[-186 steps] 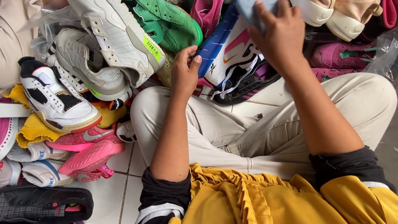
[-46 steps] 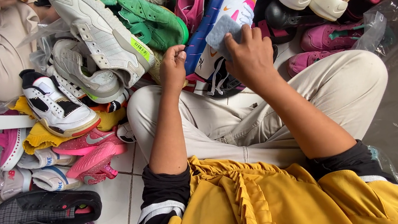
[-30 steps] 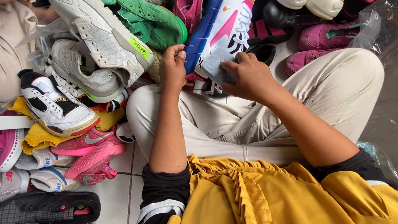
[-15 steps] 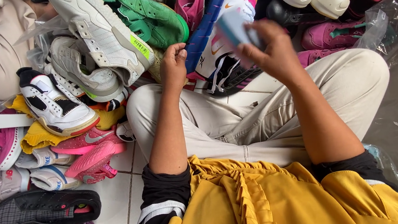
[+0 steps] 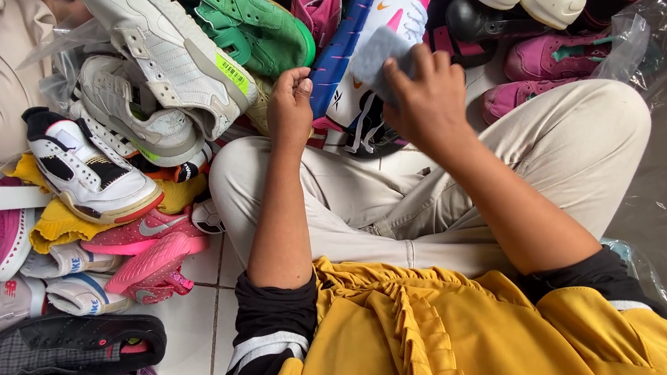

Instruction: The person scrubs a white, blue, and pink sneaker with a blue sponge. They clean the upper, sides, and sole of the shoe while sitting on the floor surrounded by other shoes.

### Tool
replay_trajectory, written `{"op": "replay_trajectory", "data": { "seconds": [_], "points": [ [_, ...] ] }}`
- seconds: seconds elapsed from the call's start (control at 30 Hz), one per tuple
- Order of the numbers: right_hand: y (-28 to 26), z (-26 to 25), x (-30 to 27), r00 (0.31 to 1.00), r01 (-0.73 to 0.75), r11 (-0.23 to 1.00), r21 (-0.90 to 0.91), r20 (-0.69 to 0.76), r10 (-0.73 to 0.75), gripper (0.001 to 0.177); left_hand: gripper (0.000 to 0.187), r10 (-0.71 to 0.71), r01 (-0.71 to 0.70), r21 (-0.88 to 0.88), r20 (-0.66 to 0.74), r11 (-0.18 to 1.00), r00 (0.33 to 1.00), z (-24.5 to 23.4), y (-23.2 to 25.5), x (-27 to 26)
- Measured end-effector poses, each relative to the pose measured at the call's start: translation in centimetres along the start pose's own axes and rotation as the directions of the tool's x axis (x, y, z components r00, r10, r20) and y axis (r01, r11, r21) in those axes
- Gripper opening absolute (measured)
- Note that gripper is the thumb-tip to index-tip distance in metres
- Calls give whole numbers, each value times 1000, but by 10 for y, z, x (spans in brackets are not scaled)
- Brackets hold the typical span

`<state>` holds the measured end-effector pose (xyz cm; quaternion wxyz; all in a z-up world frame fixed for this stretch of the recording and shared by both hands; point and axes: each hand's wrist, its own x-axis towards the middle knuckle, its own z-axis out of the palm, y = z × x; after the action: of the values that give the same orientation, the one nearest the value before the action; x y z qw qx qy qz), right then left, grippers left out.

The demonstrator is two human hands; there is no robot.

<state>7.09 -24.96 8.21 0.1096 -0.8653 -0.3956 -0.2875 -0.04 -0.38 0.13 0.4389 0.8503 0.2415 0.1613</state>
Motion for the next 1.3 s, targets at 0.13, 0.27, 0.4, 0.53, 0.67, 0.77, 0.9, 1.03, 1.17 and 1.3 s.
{"op": "replay_trajectory", "data": {
  "seconds": [0.13,0.27,0.4,0.53,0.67,0.77,0.9,1.03,1.17,1.3],
  "points": [
    [-26,-10,-6,996,-22,1000,-13,89,23,61,18,13,-13,8,-3,1000,1000,0,-1,0],
    [-27,-17,-8,970,-58,997,46,239,45,59,18,4,-4,-2,-8,1000,1000,2,-3,0],
    [-30,-27,-5,928,-111,990,90,366,71,58,18,5,-4,11,-17,1000,1000,7,-8,1],
    [-27,-26,-9,911,-116,985,125,410,56,58,18,-3,3,13,-20,1000,1000,5,-6,0],
    [-6,-46,7,851,-254,911,325,522,51,53,18,9,-9,0,-19,1000,1000,6,-9,1],
    [30,-26,12,862,-407,720,563,496,99,50,18,15,-16,-8,-23,1000,1000,3,-4,0],
    [83,18,26,904,-427,706,566,238,356,60,22,57,-57,-44,-8,997,998,5,-12,3],
    [91,64,17,790,-611,613,501,347,505,55,22,65,-64,-45,4,997,998,1,-3,0],
    [69,40,23,809,-571,736,363,399,432,60,23,62,-62,5,-5,998,998,0,-2,-1],
    [49,0,25,778,-550,785,285,516,358,63,22,38,-38,37,-2,999,999,2,1,-1]
  ]
}}
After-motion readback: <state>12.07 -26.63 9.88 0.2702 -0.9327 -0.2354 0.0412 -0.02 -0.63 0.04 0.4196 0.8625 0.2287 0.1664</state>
